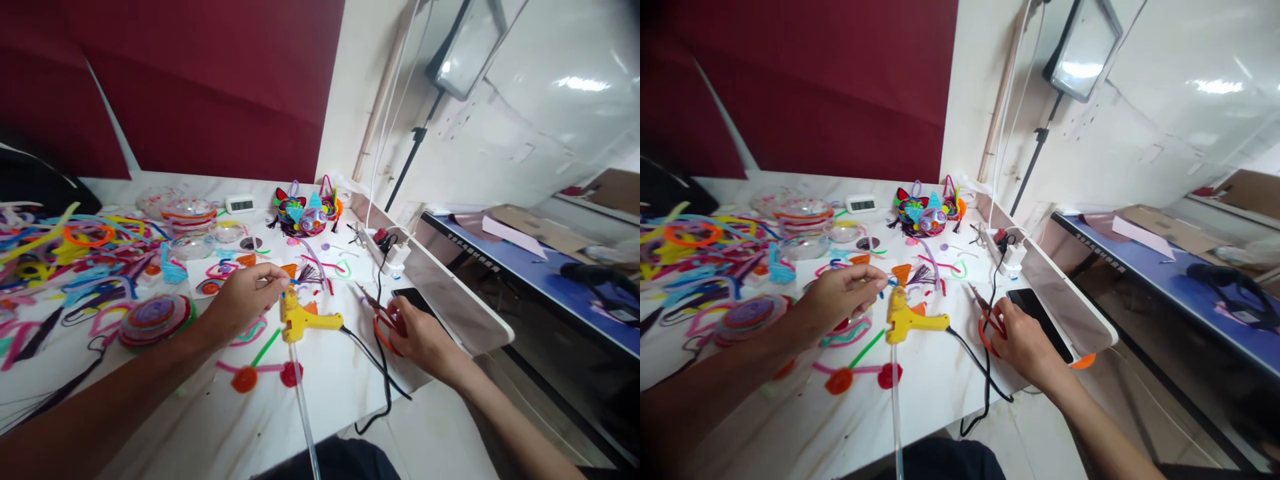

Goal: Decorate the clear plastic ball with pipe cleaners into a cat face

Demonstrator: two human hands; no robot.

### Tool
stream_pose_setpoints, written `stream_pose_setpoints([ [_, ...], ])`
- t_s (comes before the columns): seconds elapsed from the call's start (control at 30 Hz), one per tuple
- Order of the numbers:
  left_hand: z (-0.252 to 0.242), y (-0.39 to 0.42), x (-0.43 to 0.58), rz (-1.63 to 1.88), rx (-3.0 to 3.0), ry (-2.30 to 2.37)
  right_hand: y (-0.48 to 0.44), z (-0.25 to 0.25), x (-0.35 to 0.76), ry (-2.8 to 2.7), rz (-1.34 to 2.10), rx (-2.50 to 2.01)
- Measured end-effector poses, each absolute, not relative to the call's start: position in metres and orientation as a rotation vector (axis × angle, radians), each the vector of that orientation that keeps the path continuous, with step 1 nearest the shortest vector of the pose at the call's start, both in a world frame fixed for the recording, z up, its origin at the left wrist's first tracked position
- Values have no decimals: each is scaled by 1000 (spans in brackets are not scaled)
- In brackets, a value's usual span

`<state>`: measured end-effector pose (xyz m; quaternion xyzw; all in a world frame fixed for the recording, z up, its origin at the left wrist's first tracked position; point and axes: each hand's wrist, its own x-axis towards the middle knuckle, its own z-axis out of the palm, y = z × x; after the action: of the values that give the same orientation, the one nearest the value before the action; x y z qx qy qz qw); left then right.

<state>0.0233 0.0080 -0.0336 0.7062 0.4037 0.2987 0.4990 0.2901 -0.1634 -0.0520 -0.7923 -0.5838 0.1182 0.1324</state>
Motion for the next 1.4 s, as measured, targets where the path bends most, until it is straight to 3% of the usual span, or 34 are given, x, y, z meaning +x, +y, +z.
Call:
stream_pose_setpoints([
  [0.17, -28, 7, 37, 763, 1613, 903, -170, -41, 279, -1212, 662, -1784],
  [0.37, -13, -2, 64, 752, 1550, 809, -156, -39, 248, -1189, 910, -1477],
  [0.63, 2, -19, 85, 767, 1554, 800, -146, -38, 244, -1422, 717, -1576],
  [1.4, -1, -30, 116, 661, 1573, 777, -135, -45, 254, -1425, 671, -1561],
])
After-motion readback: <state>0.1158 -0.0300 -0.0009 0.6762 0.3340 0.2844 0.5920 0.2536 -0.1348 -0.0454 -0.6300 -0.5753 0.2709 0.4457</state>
